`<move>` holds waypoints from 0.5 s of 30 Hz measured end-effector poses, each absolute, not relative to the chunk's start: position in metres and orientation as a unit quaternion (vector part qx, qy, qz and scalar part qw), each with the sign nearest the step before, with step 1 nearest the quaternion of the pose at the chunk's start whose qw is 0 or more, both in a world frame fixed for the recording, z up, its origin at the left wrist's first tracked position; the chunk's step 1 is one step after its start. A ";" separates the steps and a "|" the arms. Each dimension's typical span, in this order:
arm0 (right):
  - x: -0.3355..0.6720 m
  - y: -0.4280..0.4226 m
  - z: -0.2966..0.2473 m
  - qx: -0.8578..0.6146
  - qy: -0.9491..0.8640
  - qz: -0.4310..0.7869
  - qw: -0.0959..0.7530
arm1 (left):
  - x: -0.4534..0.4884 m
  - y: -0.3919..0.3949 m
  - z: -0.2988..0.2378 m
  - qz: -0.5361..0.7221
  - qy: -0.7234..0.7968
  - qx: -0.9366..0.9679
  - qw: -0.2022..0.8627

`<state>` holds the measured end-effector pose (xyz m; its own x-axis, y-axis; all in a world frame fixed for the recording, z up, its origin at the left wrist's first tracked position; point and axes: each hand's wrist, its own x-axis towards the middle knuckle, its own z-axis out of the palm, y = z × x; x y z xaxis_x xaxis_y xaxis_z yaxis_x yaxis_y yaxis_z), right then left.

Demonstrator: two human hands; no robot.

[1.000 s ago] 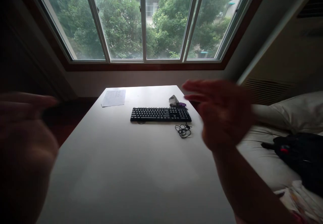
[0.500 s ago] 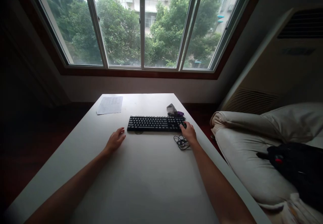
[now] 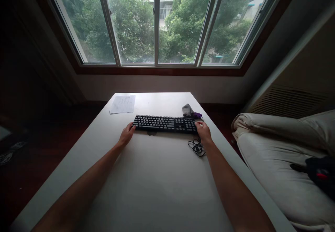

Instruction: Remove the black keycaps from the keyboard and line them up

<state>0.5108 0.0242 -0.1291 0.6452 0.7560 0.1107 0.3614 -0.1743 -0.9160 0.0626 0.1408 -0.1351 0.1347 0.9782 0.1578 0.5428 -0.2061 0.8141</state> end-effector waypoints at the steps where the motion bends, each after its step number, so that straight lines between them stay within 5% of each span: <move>1: 0.503 0.029 -0.129 -0.740 -0.348 0.197 0.541 | 0.056 0.142 -0.133 0.368 0.567 0.666 0.315; 7: 0.437 0.055 -0.120 -0.689 -0.371 0.263 0.564 | 0.002 0.153 -0.128 0.429 0.668 0.538 0.284; 15: 0.338 0.078 -0.131 -0.549 -0.453 0.455 0.535 | -0.096 0.179 -0.140 0.375 0.788 0.481 0.084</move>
